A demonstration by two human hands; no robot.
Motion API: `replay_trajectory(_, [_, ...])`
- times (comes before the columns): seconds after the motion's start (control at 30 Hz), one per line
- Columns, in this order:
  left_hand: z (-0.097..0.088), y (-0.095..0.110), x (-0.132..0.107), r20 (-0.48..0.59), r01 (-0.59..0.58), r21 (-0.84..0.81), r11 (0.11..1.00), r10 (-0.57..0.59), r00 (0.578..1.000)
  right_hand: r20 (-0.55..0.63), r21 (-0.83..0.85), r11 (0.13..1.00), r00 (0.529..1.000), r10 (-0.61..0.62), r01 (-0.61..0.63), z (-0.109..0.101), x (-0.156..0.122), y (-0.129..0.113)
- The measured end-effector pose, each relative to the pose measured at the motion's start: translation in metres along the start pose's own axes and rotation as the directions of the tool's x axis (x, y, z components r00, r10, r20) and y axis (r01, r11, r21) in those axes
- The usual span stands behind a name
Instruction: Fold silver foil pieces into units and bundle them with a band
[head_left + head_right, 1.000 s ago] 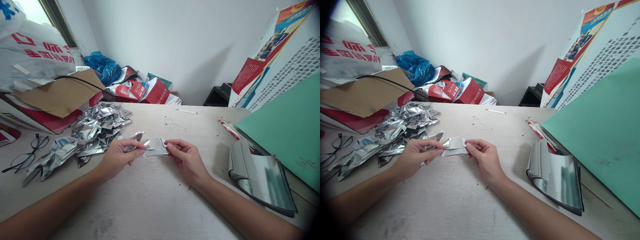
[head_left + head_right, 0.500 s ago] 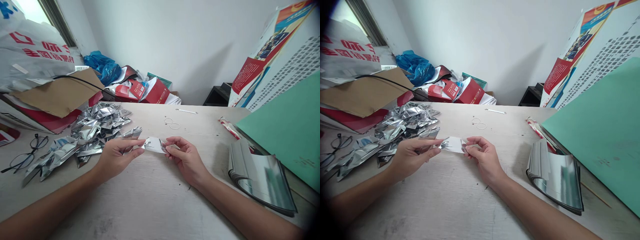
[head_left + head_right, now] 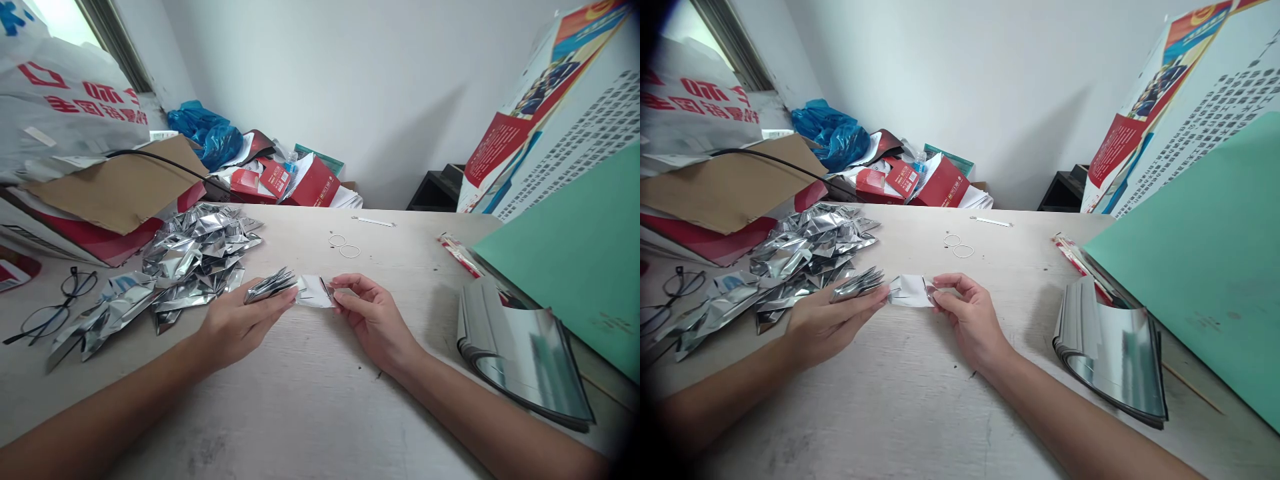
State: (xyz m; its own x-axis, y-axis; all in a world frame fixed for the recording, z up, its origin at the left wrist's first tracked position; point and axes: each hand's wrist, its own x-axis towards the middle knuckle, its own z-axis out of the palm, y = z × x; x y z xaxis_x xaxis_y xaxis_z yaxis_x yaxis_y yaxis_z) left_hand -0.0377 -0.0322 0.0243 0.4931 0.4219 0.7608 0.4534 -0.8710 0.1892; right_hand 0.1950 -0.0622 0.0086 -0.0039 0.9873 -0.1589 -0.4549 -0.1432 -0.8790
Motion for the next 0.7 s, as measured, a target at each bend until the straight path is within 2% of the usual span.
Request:
replay_trajectory(0.17, [0.0036,-0.0011,-0.0008,-0.041,0.131,-0.053,0.99,-0.133,0.99,-0.047,-0.103,0.99,0.994,-0.103,0.097,0.001,-0.002,-0.0004])
replay_trajectory(0.3, [0.0014,0.0016,0.0017,0.045,0.288,-0.081,0.954,-0.285,0.957,0.022,-0.11,0.987,0.993,-0.114,0.116,-0.0001,-0.0009,0.0001])
replay_trajectory(0.43, [0.0004,0.0024,0.0013,0.09,0.427,-0.135,0.894,-0.418,0.904,0.06,-0.094,0.99,0.993,-0.102,0.108,-0.0029,0.0001,0.0003])
replay_trajectory(0.57, [0.0017,0.0001,0.0004,0.086,0.557,-0.216,0.802,-0.552,0.829,0.138,-0.063,0.989,0.983,-0.124,0.133,-0.0036,-0.0025,-0.0013])
replay_trajectory(0.63, [0.0019,-0.0002,0.0009,0.088,0.597,-0.262,0.758,-0.597,0.797,0.136,-0.08,0.985,0.981,-0.138,0.15,-0.0029,-0.0033,-0.0012])
replay_trajectory(0.7, [0.0019,0.0001,0.0011,0.085,0.604,-0.285,0.744,-0.608,0.789,0.097,-0.112,0.98,0.984,-0.152,0.162,-0.0021,-0.0029,-0.0003])
